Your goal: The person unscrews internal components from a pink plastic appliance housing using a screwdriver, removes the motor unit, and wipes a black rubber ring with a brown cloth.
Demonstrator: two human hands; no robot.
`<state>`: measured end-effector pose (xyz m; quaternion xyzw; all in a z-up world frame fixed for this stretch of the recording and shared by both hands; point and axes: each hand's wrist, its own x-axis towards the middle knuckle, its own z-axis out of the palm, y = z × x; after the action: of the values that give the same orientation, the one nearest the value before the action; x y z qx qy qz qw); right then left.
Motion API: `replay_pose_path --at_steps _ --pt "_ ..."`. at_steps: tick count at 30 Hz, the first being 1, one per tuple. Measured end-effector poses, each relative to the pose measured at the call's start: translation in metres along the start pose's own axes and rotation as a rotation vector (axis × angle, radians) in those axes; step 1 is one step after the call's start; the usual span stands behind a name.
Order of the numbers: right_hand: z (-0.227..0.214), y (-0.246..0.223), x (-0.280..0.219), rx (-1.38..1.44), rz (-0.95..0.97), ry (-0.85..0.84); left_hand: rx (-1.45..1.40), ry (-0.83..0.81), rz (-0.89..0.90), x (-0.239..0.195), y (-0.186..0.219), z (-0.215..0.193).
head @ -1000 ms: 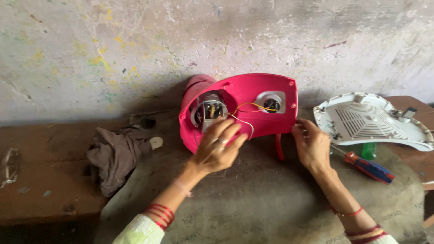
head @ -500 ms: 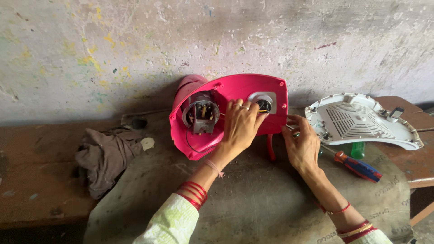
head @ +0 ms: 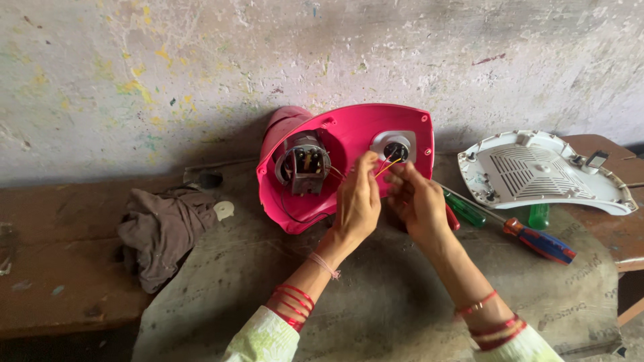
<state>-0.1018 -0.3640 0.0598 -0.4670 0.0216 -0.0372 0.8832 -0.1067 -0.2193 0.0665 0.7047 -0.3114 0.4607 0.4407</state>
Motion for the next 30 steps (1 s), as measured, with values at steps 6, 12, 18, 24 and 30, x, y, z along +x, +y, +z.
replay_pose_path --at_steps 6,12,18,24,30 --pt "-0.002 0.021 0.03 0.303 0.013 -0.101 0.035 0.054 -0.026 0.003 0.006 -0.006" --pt "-0.012 0.031 0.039 0.363 -0.007 -0.183 -0.002 0.04 -0.052 0.002 0.012 -0.011" --pt "-0.008 0.029 0.027 0.436 0.008 -0.275 -0.06 0.079 -0.109 0.004 0.01 -0.008" --pt "0.0 0.021 0.014 0.408 0.018 -0.242 0.279 -0.003 0.201 0.047 -0.005 0.005" --pt "-0.002 0.022 0.016 0.444 0.025 -0.271 0.802 -0.335 0.415 0.099 -0.012 0.001"
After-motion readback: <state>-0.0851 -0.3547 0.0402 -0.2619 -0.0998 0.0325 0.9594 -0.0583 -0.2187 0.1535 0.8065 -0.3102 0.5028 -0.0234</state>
